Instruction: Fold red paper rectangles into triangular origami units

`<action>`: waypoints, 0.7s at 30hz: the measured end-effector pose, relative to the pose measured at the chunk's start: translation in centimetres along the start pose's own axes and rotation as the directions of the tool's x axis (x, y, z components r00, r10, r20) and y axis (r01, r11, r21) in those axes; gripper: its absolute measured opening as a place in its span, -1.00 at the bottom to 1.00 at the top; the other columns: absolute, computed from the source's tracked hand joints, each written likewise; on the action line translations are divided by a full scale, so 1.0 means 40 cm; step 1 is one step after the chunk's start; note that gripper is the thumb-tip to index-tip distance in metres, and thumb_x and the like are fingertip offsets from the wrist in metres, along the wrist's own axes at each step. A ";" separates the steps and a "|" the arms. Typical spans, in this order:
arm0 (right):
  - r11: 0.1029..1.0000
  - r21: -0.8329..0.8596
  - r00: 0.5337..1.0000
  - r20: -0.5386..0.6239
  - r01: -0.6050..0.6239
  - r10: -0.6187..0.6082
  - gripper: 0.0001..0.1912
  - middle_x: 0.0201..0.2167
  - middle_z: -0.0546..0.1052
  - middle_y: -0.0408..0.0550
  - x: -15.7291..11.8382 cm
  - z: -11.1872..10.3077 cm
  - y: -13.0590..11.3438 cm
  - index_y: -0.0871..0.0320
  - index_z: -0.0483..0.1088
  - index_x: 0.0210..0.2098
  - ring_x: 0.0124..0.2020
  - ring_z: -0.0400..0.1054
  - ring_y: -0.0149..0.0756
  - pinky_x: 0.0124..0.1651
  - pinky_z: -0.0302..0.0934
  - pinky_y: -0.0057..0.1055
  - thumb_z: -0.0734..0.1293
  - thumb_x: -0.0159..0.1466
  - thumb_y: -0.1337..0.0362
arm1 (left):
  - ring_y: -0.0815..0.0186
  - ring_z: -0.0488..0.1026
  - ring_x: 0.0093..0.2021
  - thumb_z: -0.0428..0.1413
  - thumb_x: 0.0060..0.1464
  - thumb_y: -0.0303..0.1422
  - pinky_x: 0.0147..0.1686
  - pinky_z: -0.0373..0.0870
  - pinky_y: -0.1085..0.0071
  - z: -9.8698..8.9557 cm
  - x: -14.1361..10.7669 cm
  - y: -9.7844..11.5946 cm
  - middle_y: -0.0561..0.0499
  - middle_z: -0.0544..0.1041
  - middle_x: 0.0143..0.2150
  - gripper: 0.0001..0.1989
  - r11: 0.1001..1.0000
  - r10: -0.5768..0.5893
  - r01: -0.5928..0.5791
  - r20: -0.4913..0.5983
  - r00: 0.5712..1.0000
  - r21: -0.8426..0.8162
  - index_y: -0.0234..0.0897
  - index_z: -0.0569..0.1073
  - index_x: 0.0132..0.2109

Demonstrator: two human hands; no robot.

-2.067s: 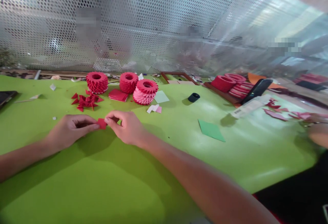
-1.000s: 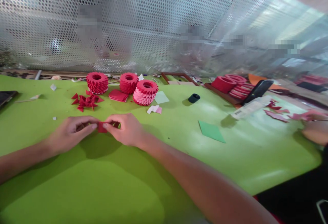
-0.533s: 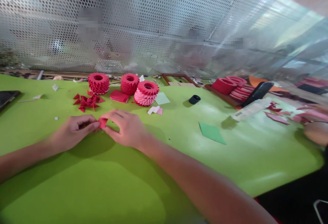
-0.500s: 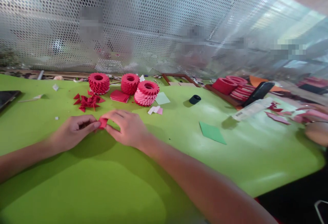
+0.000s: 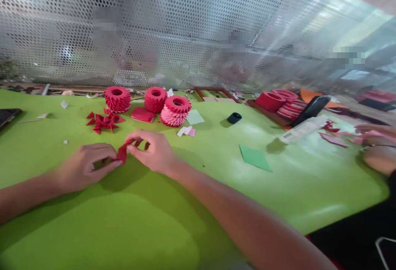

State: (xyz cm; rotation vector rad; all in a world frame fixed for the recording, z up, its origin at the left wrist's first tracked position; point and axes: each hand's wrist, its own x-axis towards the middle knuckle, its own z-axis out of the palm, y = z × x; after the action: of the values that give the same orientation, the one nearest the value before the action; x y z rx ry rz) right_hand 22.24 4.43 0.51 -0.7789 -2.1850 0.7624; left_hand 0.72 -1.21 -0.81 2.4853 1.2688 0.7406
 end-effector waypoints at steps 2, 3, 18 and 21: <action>0.991 -0.095 0.996 0.017 0.092 -0.091 -0.90 -0.28 0.61 -0.05 -0.001 -0.010 0.009 0.15 0.50 -0.22 -0.29 0.47 -0.34 -0.34 0.28 -0.47 0.34 0.28 0.34 | 0.27 0.53 -0.35 0.02 0.30 -0.32 -0.31 0.42 0.37 -0.002 -0.004 -0.007 -0.04 0.63 -0.29 -0.75 0.980 0.119 -0.110 -0.045 0.992 0.166 -0.30 0.57 -0.22; 0.979 -0.151 0.990 0.038 0.138 -0.134 -0.90 -0.28 0.61 -0.05 -0.002 -0.015 0.014 0.16 0.50 -0.22 -0.30 0.46 -0.33 -0.31 0.29 -0.44 0.33 0.29 0.34 | 0.26 0.54 -0.33 0.02 0.30 -0.33 -0.29 0.45 0.35 -0.003 -0.006 -0.012 -0.05 0.65 -0.27 -0.75 0.960 0.168 -0.148 -0.065 0.984 0.236 -0.30 0.58 -0.19; 0.892 -0.303 0.897 0.391 0.336 -0.205 -0.87 -0.27 0.63 -0.06 0.005 -0.057 0.028 0.17 0.54 -0.25 -0.24 0.44 -0.24 -0.15 0.30 -0.33 0.35 0.24 0.44 | 0.18 0.59 -0.20 0.04 0.29 -0.39 -0.17 0.53 0.21 -0.003 -0.007 -0.018 -0.06 0.67 -0.12 -0.76 0.862 0.390 -0.361 -0.011 0.921 0.356 -0.33 0.61 -0.11; 0.901 -0.280 0.894 0.398 0.331 -0.205 -0.88 -0.26 0.63 -0.05 0.007 -0.062 0.030 0.17 0.55 -0.25 -0.24 0.44 -0.24 -0.14 0.30 -0.32 0.35 0.25 0.41 | 0.19 0.59 -0.20 0.06 0.28 -0.40 -0.14 0.53 0.22 -0.003 -0.008 -0.021 -0.07 0.67 -0.12 -0.77 0.867 0.394 -0.367 -0.013 0.919 0.338 -0.34 0.61 -0.12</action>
State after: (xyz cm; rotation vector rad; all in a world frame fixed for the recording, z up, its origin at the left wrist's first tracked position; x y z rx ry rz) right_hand 24.31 6.10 1.25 -0.4992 -2.7377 0.4061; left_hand -0.08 -0.96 -1.17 3.0670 0.9999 0.7754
